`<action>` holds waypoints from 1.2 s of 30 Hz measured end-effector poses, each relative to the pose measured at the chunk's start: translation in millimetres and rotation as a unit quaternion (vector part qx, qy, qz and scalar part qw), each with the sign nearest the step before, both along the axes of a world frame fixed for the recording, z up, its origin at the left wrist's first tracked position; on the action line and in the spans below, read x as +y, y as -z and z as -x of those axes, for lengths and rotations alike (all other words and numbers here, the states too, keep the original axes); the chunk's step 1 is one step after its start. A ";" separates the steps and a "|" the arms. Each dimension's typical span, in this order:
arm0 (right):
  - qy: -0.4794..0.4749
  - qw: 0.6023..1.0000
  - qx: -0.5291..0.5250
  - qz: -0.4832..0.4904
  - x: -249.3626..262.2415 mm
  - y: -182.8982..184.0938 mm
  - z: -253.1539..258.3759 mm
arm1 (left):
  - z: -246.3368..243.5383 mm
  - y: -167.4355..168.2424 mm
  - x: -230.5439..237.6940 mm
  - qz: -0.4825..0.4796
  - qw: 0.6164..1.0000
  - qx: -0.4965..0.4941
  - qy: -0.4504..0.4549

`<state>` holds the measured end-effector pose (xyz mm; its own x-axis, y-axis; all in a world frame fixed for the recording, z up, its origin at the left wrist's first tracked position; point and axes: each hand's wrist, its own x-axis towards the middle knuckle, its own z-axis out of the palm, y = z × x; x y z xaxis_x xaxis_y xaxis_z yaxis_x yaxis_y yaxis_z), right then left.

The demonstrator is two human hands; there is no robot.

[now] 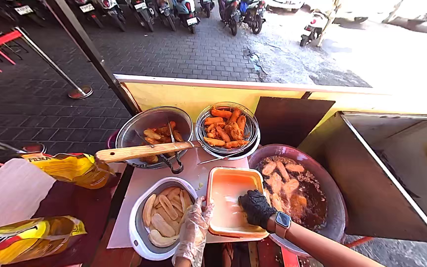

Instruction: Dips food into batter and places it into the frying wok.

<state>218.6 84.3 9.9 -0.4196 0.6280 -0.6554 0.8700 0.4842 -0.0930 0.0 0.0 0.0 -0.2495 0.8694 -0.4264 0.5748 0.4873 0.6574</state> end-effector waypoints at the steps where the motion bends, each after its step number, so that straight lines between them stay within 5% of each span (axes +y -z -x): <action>1: 0.000 1.000 0.000 -0.005 1.1 -2.0 1.6 | 0.2 0.2 0.6 -0.001 1.000 -0.001 -0.003; 7: 0.025 0.998 -0.023 0.050 11.5 -18.1 -0.5 | 1.3 -3.2 -0.3 0.011 1.000 -0.026 0.004; 11: 0.047 0.995 0.067 0.060 15.0 -26.1 -6.7 | 4.0 -3.1 0.9 0.007 0.999 -0.039 0.014; 22: 0.078 0.980 0.171 -0.068 36.8 -107.9 18.9 | 6.0 2.3 0.7 -0.010 0.999 -0.044 0.021; 25: 0.025 0.981 0.180 -0.063 43.8 -82.7 3.2 | 5.9 -0.2 0.0 -0.012 0.998 -0.053 0.015; 28: -0.005 0.997 0.074 -0.008 44.4 -52.7 -9.9 | 4.6 -0.1 -1.5 -0.009 0.998 -0.056 0.011; 32: 0.096 0.981 0.143 -0.094 40.3 -42.3 20.9 | 4.8 -4.0 -0.2 -0.012 0.998 -0.057 0.007; 36: 0.033 0.988 0.151 0.016 47.2 7.6 36.7 | 3.8 1.5 -0.4 -0.006 0.999 -0.053 0.012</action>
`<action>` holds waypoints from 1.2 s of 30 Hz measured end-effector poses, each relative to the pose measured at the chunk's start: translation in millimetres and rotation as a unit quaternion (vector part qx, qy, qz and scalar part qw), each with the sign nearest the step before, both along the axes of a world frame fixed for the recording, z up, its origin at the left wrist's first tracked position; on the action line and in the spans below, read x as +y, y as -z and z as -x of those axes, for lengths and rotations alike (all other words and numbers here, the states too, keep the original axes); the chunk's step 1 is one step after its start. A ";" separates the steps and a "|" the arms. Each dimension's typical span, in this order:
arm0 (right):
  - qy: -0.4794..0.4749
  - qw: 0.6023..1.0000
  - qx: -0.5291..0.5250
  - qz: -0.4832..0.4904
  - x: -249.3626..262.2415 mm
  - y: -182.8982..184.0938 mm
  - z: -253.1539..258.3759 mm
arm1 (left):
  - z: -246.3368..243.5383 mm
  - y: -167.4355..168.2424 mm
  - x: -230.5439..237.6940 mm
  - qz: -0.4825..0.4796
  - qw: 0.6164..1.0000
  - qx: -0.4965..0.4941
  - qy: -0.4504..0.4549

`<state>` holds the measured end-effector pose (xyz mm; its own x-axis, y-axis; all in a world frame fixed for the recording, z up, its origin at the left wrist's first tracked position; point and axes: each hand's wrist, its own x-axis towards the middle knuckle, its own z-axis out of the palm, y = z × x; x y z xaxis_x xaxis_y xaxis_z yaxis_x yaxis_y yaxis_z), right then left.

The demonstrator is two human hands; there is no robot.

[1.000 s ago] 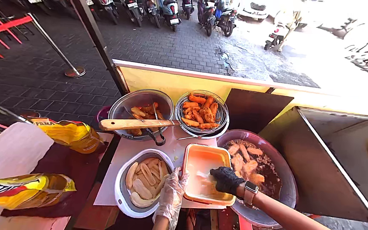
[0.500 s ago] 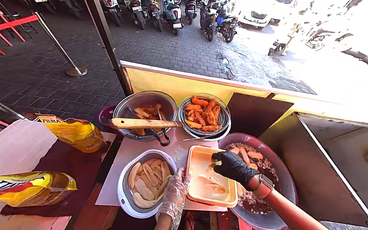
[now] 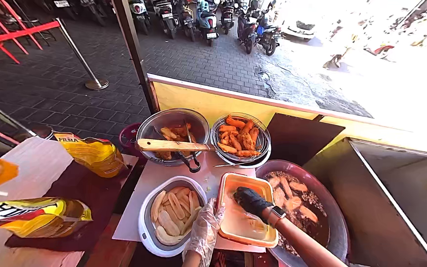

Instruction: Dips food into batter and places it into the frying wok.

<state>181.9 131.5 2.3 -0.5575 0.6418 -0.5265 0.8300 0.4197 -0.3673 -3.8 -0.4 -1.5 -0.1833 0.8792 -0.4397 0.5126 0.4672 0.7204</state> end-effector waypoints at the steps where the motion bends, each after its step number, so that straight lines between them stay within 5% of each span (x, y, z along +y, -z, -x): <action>1: 0.007 1.000 -0.006 0.005 2.2 0.8 -0.3 | 0.3 0.8 0.3 -0.003 1.000 -0.002 0.001; 4: 0.102 0.993 -0.046 -0.034 4.5 -25.2 -0.6 | -0.3 -3.3 0.4 -0.009 1.000 -0.009 -0.010; 8: 0.088 0.984 -0.155 0.015 0.7 -23.3 -16.7 | -2.6 -3.1 -0.9 -0.001 1.000 0.003 -0.003; 11: 0.109 0.986 -0.116 -0.050 1.7 -40.1 -1.0 | 0.5 -2.9 3.0 -0.010 1.000 -0.008 -0.006; 17: 0.018 0.990 -0.128 -0.052 1.9 -6.3 32.6 | -1.4 3.3 1.9 -0.004 1.000 0.007 -0.004; 27: -0.065 0.983 -0.156 -0.071 1.1 -9.5 43.7 | -1.0 5.3 -1.6 -0.019 1.000 0.010 -0.014; 36: 0.049 0.998 -0.004 -0.047 -1.0 -54.1 -14.0 | -1.8 6.4 0.9 -0.009 1.000 -0.008 -0.019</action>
